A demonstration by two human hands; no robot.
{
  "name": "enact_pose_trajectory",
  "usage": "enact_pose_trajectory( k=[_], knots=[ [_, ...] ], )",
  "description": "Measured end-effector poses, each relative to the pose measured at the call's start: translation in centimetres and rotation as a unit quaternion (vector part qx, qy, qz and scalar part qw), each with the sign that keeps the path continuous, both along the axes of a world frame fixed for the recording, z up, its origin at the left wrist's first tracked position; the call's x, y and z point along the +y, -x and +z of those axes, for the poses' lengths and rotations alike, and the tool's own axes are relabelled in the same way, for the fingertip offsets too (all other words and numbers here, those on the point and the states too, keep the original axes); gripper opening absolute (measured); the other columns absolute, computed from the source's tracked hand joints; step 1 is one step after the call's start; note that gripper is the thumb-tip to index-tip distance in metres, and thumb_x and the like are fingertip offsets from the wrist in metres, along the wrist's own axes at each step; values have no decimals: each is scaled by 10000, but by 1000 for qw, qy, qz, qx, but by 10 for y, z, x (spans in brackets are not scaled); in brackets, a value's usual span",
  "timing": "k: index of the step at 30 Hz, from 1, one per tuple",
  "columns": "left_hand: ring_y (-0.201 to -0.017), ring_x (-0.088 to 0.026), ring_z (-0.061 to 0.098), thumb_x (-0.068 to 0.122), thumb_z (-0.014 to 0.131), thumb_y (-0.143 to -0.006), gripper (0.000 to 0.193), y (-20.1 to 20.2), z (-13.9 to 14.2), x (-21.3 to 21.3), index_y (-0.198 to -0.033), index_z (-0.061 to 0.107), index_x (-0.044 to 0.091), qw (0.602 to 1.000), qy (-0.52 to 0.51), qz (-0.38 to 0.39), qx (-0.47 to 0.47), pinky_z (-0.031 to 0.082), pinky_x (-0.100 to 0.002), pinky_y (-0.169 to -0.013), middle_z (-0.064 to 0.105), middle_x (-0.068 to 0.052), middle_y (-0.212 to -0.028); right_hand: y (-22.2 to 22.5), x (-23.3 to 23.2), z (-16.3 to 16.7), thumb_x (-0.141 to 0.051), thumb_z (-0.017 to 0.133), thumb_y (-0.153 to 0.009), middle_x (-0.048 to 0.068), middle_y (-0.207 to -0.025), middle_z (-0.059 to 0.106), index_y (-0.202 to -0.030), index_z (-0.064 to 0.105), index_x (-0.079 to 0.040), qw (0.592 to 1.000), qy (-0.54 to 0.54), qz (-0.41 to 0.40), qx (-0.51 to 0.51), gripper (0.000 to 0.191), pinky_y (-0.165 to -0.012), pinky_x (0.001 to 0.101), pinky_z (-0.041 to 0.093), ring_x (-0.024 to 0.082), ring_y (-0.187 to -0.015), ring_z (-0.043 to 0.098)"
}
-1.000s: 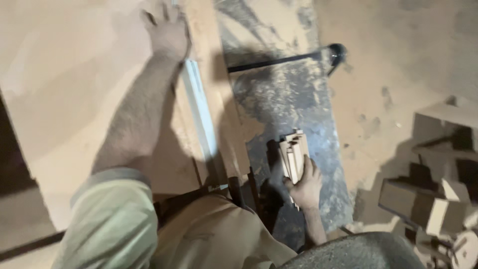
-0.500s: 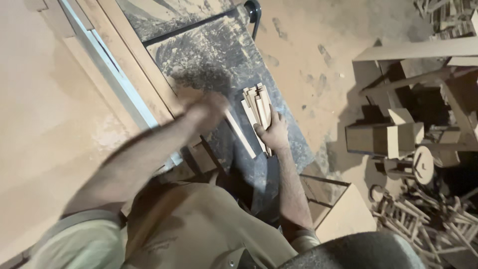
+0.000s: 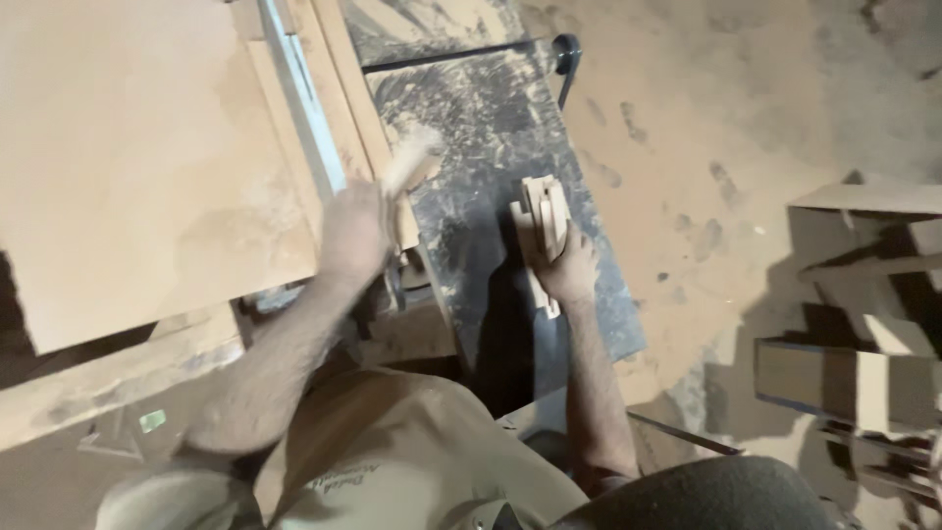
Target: The person cuts small wooden strips into shorter pieces on a table saw, pushing each strip along the fence by hand and stacking the cut pieces on the saw table. At the end the person gathers the cut pieces and places them into a plastic bucket.
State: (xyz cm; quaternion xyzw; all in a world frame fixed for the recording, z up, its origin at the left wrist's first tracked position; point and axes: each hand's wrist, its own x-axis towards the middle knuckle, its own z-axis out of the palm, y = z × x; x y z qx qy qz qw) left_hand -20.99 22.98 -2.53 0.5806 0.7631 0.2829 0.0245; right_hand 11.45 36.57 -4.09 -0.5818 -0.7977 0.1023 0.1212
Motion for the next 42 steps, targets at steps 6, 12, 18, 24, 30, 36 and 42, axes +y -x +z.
enact_pose_trajectory(
  k=[6,12,18,24,30,36,42],
  knots=[
    [-900,-462,632,207,644,-954,220,38,-42,-25,-1064,644,16,967,67,194,-154,516,-562,-792,629,-266,-1035,9,3,1,-479,803,-768,249,-1435,495,-1529,369,-125,999,16,-9,-33,945,-1039,620,396,509,-1290,452],
    [-1059,-403,652,165,633,-959,211,42,-74,-8,-1109,669,21,986,66,98,-119,557,-500,-909,635,-221,-1186,10,-2,7,-467,780,-796,258,-1471,456,-1574,319,-91,998,33,5,-49,980,-1113,614,361,509,-1325,427],
    [-1395,-361,388,227,669,-859,498,46,-52,-8,-1317,606,41,986,160,47,20,368,-683,-1000,462,-78,-1506,8,-3,3,-472,763,-811,276,-1491,435,-1586,304,-88,998,39,19,-50,979,-1087,621,372,513,-1333,425],
    [-1477,-368,294,146,591,-875,536,69,-52,15,-1404,574,63,978,198,48,49,225,-759,-1069,418,-79,-1579,12,-3,-4,-493,773,-819,285,-1489,440,-1572,335,-66,998,25,15,-61,970,-1094,632,353,520,-1350,411],
    [-1500,-391,230,156,579,-899,538,123,-62,63,-1427,559,54,979,194,52,38,157,-768,-1102,391,-85,-1600,15,3,-13,-496,779,-799,276,-1495,455,-1551,362,-63,998,32,-1,-61,963,-1084,625,355,515,-1344,415],
    [-1524,-402,210,256,683,-896,597,166,-61,97,-1439,558,41,977,206,45,38,133,-753,-1135,391,-84,-1619,19,1,-19,-490,750,-875,288,-1472,498,-1551,392,-16,998,-7,20,-60,900,-1076,611,389,520,-1326,464],
    [-1510,-411,198,307,708,-884,657,212,-65,138,-1457,541,33,977,206,40,41,116,-752,-1126,381,-89,-1621,27,8,-22,-452,778,-850,316,-1451,487,-1535,391,37,998,-22,34,-55,926,-1115,590,369,508,-1325,456]
  ],
)
